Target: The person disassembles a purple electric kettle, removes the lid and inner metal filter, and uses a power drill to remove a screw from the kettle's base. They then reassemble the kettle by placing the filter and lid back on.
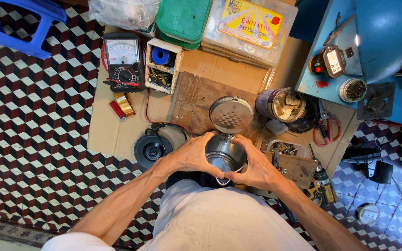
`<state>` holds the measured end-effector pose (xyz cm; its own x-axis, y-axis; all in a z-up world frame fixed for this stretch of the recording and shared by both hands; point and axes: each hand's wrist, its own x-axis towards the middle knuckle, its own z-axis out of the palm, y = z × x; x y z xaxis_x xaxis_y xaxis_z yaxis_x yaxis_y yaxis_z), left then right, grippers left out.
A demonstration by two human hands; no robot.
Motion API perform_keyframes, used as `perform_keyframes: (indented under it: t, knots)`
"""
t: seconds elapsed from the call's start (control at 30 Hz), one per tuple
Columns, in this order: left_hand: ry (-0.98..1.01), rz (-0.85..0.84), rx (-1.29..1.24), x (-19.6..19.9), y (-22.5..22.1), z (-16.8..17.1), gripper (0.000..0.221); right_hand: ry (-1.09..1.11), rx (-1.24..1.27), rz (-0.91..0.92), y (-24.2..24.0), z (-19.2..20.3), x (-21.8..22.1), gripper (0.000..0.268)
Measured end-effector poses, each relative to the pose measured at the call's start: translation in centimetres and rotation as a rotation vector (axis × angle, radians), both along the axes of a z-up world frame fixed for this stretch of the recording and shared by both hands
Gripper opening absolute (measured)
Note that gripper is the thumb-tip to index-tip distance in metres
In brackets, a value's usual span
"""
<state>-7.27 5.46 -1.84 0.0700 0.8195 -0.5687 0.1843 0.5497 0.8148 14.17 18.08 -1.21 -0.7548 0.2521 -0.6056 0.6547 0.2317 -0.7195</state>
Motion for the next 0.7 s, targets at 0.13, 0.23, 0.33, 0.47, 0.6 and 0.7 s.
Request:
perform_keyframes:
  t: [0.13,0.23,0.33,0.47,0.6,0.7]
  knots:
    - [0.023,0.067,-0.009,1.0,-0.9,0.3,0.114,-0.028,-0.173,-0.292,-1.9,1.2,1.0,0.109]
    - [0.032,0.153,-0.023,2.1,-2.1,0.3,0.112,-0.012,-0.146,-0.47,-4.7,1.4,2.1,0.101]
    - [0.078,0.317,-0.001,3.6,-3.1,0.6,0.108,0.063,-0.159,-0.622,-7.0,1.3,2.8,0.084]
    - [0.171,0.668,0.044,7.6,-3.9,1.0,0.107,0.159,0.029,-0.573,-8.8,1.5,3.1,0.071]
    - [0.164,0.911,-0.039,11.2,-4.3,0.4,0.108,0.194,0.006,-0.59,-9.6,2.2,2.8,0.076]
    - [0.125,0.91,-0.125,12.3,-6.0,-0.9,0.096,0.164,-0.199,-0.763,-9.3,2.6,2.7,0.076]
